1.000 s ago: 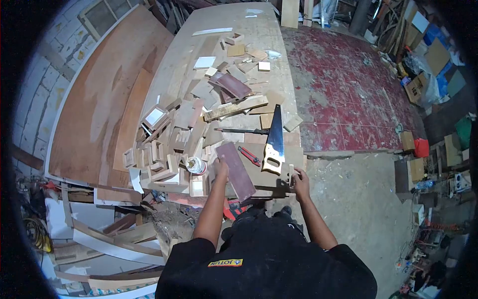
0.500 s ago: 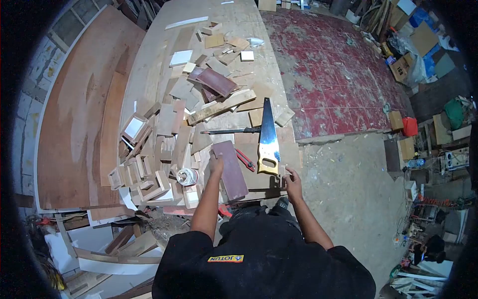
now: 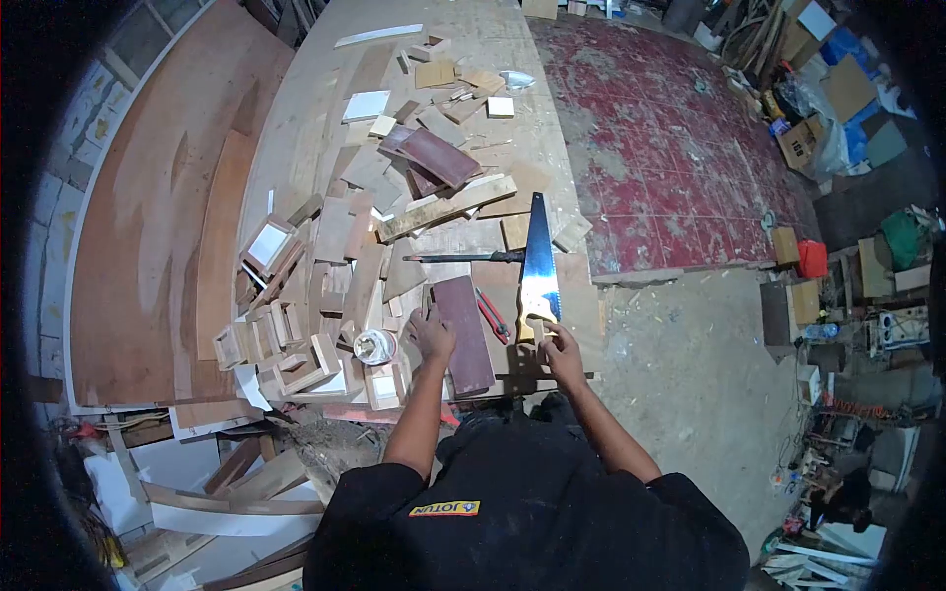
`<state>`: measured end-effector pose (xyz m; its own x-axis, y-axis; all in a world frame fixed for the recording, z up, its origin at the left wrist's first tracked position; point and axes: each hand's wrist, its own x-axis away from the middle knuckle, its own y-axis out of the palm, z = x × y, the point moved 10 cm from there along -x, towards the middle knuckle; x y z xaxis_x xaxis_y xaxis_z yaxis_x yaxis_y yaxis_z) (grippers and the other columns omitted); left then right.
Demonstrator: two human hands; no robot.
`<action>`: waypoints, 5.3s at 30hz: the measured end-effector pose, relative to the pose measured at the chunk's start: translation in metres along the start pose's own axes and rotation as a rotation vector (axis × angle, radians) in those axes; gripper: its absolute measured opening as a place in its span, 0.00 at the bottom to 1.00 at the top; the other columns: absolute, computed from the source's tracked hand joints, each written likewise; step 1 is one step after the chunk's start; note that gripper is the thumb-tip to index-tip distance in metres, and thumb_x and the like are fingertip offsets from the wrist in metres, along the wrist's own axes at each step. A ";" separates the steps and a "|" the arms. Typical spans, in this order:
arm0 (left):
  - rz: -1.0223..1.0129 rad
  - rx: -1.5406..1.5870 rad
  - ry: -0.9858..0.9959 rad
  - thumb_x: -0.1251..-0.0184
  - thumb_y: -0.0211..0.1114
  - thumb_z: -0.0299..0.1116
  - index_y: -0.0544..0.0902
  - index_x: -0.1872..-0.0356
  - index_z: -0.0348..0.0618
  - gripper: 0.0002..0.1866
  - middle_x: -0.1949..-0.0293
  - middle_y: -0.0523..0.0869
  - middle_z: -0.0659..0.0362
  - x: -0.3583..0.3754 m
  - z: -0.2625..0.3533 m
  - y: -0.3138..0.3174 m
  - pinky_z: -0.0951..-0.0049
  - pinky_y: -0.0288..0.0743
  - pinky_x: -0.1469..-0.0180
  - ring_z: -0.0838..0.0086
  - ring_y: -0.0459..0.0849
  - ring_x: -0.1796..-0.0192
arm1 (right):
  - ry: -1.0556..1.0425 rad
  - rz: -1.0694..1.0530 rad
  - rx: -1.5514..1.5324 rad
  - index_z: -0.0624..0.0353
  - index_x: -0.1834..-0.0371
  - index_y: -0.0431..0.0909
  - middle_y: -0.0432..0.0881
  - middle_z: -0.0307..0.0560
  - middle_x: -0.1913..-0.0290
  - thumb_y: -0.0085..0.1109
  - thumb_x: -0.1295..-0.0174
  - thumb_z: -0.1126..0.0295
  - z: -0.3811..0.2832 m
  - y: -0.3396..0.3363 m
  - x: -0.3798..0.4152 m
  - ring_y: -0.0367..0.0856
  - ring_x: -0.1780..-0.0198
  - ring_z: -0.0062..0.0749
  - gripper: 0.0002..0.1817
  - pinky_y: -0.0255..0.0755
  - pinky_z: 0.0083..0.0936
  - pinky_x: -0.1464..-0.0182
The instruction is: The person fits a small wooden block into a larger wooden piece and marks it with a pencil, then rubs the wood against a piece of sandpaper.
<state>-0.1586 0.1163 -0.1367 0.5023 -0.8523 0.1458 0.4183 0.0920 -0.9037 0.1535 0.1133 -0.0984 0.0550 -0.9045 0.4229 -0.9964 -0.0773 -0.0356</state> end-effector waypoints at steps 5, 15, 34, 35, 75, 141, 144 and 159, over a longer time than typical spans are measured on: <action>0.073 -0.051 0.018 0.44 0.66 0.38 0.72 0.35 0.48 0.32 0.34 0.61 0.44 0.019 0.014 -0.004 0.43 0.57 0.34 0.44 0.58 0.33 | -0.036 -0.009 -0.090 0.61 0.35 0.69 0.80 0.42 0.60 0.54 0.41 0.81 -0.017 -0.010 -0.002 0.77 0.63 0.21 0.27 0.72 0.19 0.63; -0.074 -0.317 0.256 0.42 0.63 0.48 0.77 0.42 0.43 0.29 0.37 0.69 0.41 0.068 0.080 0.026 0.46 0.54 0.31 0.43 0.61 0.31 | -0.101 -0.136 -0.269 0.60 0.35 0.67 0.82 0.46 0.57 0.62 0.46 0.84 -0.056 -0.032 -0.009 0.83 0.59 0.27 0.32 0.81 0.24 0.59; -0.115 -0.296 0.621 0.42 0.70 0.42 0.81 0.47 0.49 0.22 0.36 0.70 0.51 0.111 0.189 0.068 0.55 0.63 0.37 0.55 0.71 0.38 | -0.038 -0.170 -0.505 0.64 0.35 0.65 0.81 0.56 0.51 0.42 0.33 0.72 -0.067 -0.134 0.007 0.84 0.61 0.37 0.23 0.80 0.30 0.60; -0.112 -0.302 0.615 0.42 0.70 0.43 0.81 0.47 0.49 0.22 0.37 0.70 0.51 0.112 0.189 0.069 0.55 0.63 0.37 0.55 0.71 0.39 | -0.039 -0.184 -0.516 0.63 0.36 0.66 0.82 0.53 0.54 0.42 0.34 0.70 -0.067 -0.139 0.006 0.83 0.65 0.34 0.23 0.78 0.27 0.65; 0.026 -0.015 -0.341 0.51 0.73 0.52 0.62 0.35 0.39 0.46 0.40 0.71 0.43 0.122 0.006 0.004 0.49 0.63 0.34 0.46 0.71 0.38 | 0.226 -0.446 -0.429 0.61 0.41 0.68 0.78 0.51 0.60 0.39 0.37 0.75 -0.016 -0.049 -0.008 0.82 0.65 0.36 0.20 0.83 0.36 0.61; -0.389 0.822 0.564 0.38 0.60 0.26 0.64 0.32 0.33 0.31 0.42 0.78 0.49 0.200 0.349 0.021 0.69 0.67 0.37 0.68 0.77 0.41 | -0.443 0.138 -0.066 0.63 0.49 0.75 0.82 0.42 0.59 0.63 0.38 0.76 -0.125 -0.228 0.020 0.80 0.60 0.21 0.15 0.75 0.20 0.60; -0.413 0.806 0.585 0.39 0.60 0.26 0.61 0.30 0.33 0.35 0.40 0.77 0.47 0.206 0.356 0.018 0.69 0.65 0.35 0.65 0.75 0.39 | -0.518 0.225 -0.067 0.63 0.50 0.75 0.82 0.42 0.61 0.63 0.38 0.75 -0.128 -0.231 0.018 0.80 0.61 0.21 0.14 0.76 0.20 0.62; -0.468 0.706 0.578 0.48 0.54 0.22 0.58 0.28 0.36 0.40 0.38 0.75 0.46 0.185 0.346 0.000 0.68 0.63 0.32 0.62 0.74 0.36 | -0.277 -0.103 0.014 0.61 0.57 0.80 0.80 0.37 0.71 0.67 0.40 0.68 -0.101 -0.184 0.016 0.76 0.73 0.16 0.11 0.71 0.17 0.74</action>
<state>0.1966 0.1369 0.0300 -0.1891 -0.9812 0.0376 0.9225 -0.1907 -0.3356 0.3313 0.1554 0.0060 0.1733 -0.9715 0.1616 -0.9837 -0.1786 -0.0190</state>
